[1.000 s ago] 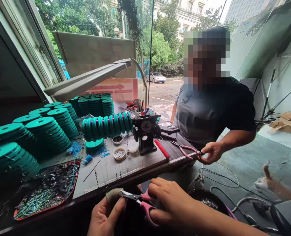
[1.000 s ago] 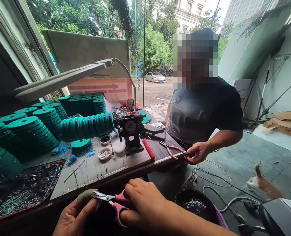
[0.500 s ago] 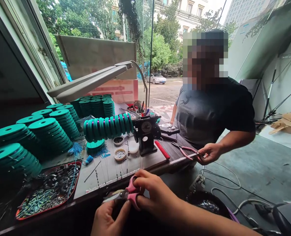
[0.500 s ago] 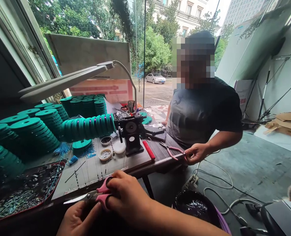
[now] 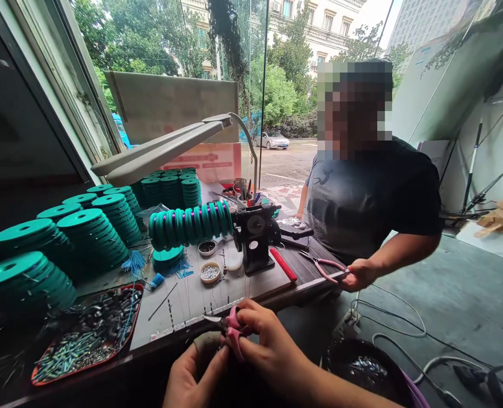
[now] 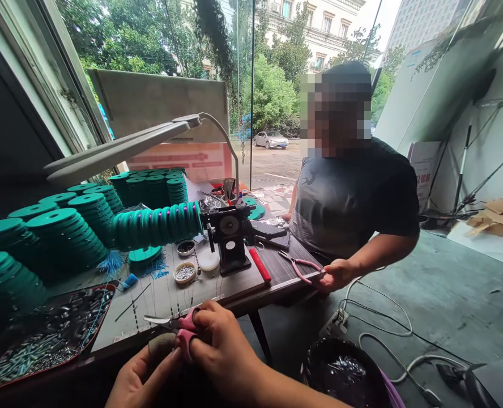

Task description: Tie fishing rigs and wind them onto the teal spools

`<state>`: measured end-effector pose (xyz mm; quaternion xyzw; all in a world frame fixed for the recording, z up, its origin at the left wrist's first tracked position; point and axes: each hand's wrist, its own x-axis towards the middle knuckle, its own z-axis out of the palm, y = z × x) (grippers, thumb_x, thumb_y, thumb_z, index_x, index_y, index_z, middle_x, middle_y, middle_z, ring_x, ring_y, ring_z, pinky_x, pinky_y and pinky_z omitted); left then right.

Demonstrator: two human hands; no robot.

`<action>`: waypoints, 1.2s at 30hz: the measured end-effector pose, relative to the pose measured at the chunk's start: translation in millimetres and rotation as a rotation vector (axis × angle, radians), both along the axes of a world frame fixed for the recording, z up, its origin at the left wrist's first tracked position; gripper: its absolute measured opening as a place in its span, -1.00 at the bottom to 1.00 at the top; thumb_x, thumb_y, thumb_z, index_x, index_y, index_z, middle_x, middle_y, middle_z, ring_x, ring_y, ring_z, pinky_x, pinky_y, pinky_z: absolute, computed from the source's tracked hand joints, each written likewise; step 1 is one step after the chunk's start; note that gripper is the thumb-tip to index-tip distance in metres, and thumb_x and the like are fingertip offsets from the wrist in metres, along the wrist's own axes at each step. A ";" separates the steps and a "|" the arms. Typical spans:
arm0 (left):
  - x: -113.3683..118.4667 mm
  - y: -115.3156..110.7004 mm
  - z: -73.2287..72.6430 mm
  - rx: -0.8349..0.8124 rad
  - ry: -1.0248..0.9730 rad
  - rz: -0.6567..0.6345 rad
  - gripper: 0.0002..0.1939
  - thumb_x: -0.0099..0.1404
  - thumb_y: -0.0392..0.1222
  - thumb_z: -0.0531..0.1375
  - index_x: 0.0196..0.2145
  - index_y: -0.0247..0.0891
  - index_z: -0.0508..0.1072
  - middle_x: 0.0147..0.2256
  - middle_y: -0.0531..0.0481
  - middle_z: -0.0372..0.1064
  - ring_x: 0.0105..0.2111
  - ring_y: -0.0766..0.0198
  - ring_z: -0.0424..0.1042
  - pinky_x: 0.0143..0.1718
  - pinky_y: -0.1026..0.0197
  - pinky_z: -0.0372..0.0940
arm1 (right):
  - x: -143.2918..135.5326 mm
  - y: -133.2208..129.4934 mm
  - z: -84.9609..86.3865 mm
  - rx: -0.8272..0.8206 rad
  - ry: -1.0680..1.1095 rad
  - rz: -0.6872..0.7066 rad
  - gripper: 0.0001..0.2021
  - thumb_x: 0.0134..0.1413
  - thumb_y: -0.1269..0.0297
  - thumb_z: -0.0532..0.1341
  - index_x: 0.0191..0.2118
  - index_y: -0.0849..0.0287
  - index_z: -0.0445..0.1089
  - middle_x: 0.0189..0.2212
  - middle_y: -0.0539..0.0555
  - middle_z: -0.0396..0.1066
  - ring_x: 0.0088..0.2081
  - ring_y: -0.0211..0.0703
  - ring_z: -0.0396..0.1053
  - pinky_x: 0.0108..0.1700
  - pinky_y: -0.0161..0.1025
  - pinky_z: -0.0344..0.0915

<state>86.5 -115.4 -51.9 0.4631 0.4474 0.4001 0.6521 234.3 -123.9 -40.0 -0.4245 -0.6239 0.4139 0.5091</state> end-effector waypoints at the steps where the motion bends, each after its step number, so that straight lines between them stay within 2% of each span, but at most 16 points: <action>1: -0.2 0.0 -1.7 -0.017 -0.015 0.009 -0.68 -0.09 -0.05 0.32 -0.33 -0.21 0.56 -0.34 -0.08 0.54 -0.23 0.01 0.44 -0.12 0.06 0.28 | -0.8 -0.1 -0.8 -0.006 0.018 -0.009 -0.87 -0.03 0.44 0.14 -0.55 0.23 0.25 -0.44 -0.01 0.21 -0.37 -0.29 0.19 -0.34 -0.36 0.13; 7: 2.1 1.2 -9.1 -0.042 -0.074 0.090 -0.73 -0.09 -0.10 0.34 -0.37 -0.21 0.56 -0.36 -0.04 0.54 -0.24 0.05 0.45 -0.09 0.08 0.25 | -7.9 -0.6 -5.7 -0.028 0.119 -0.072 -0.79 -0.02 0.39 0.14 -0.61 0.22 0.18 -0.44 0.00 0.19 -0.36 -0.26 0.17 -0.30 -0.33 0.14; 12: 4.7 0.9 -4.5 -0.019 -0.099 0.053 -0.78 -0.05 -0.12 0.32 -0.39 -0.21 0.56 -0.36 -0.04 0.54 -0.24 0.07 0.45 -0.10 0.11 0.24 | -12.0 -0.8 -9.1 -0.061 0.120 -0.100 -0.81 -0.02 0.36 0.15 -0.58 0.22 0.19 -0.43 0.00 0.19 -0.35 -0.26 0.17 -0.30 -0.34 0.13; 14: 3.5 0.4 -5.1 -0.025 -0.097 0.042 -0.78 -0.05 -0.12 0.32 -0.39 -0.21 0.55 -0.36 -0.03 0.54 -0.25 0.09 0.44 -0.11 0.12 0.24 | -7.4 -1.3 -7.1 -0.082 0.096 -0.066 -0.82 -0.01 0.34 0.14 -0.56 0.22 0.20 -0.45 -0.01 0.19 -0.37 -0.28 0.16 -0.32 -0.35 0.13; 16: 1.2 0.2 -7.2 -0.049 -0.081 0.072 -0.77 -0.08 -0.10 0.33 -0.41 -0.22 0.55 -0.40 -0.03 0.53 -0.29 0.11 0.45 -0.15 0.14 0.27 | 1.4 -3.0 -3.8 -0.088 0.025 -0.021 -0.86 0.00 0.35 0.13 -0.52 0.21 0.21 -0.46 -0.03 0.20 -0.39 -0.29 0.16 -0.34 -0.36 0.12; 18: -1.1 0.2 -9.2 -0.072 -0.067 0.124 -0.74 -0.12 -0.08 0.35 -0.43 -0.24 0.54 -0.44 -0.02 0.52 -0.32 0.13 0.45 -0.20 0.17 0.29 | 12.0 -6.3 -1.1 -0.083 -0.140 -0.023 -0.89 -0.05 0.32 0.18 -0.47 0.20 0.23 -0.44 -0.04 0.21 -0.39 -0.29 0.17 -0.35 -0.35 0.11; 22: -1.8 0.1 -9.0 -0.121 -0.115 0.168 -0.72 -0.18 -0.05 0.37 -0.49 -0.26 0.54 -0.50 -0.02 0.51 -0.38 0.18 0.44 -0.28 0.24 0.31 | 26.3 -15.4 -2.6 -0.093 -0.565 -0.070 -0.64 -0.33 0.12 0.35 -0.40 0.17 0.26 -0.36 -0.03 0.25 -0.36 -0.21 0.20 -0.35 -0.30 0.09; 25: -1.2 0.7 -8.4 -0.100 -0.122 0.156 -0.74 -0.19 -0.06 0.37 -0.50 -0.24 0.53 -0.52 0.00 0.50 -0.40 0.19 0.44 -0.31 0.26 0.31 | 27.8 -20.0 -7.5 -0.049 -0.749 -0.042 -0.60 -0.31 0.02 0.31 -0.31 0.14 0.32 -0.32 0.01 0.29 -0.30 -0.14 0.23 -0.31 -0.26 0.11; 30: -4.3 1.2 -11.1 0.025 -0.060 0.148 -0.77 -0.13 -0.07 0.35 -0.47 -0.20 0.54 -0.48 0.02 0.52 -0.40 0.20 0.44 -0.28 0.28 0.31 | 25.9 -21.6 -9.8 -0.038 -0.836 -0.033 -0.59 -0.27 0.06 0.27 -0.22 0.13 0.33 -0.30 0.04 0.32 -0.25 -0.08 0.25 -0.28 -0.23 0.15; 36: -4.6 1.3 -9.2 0.028 -0.027 0.200 -0.75 -0.20 -0.08 0.38 -0.50 -0.21 0.55 -0.53 0.02 0.50 -0.47 0.22 0.42 -0.36 0.30 0.32 | 27.0 -21.9 -9.0 -0.022 -0.860 -0.035 -0.64 -0.23 0.11 0.23 -0.22 0.13 0.33 -0.32 0.05 0.33 -0.27 -0.10 0.25 -0.29 -0.24 0.16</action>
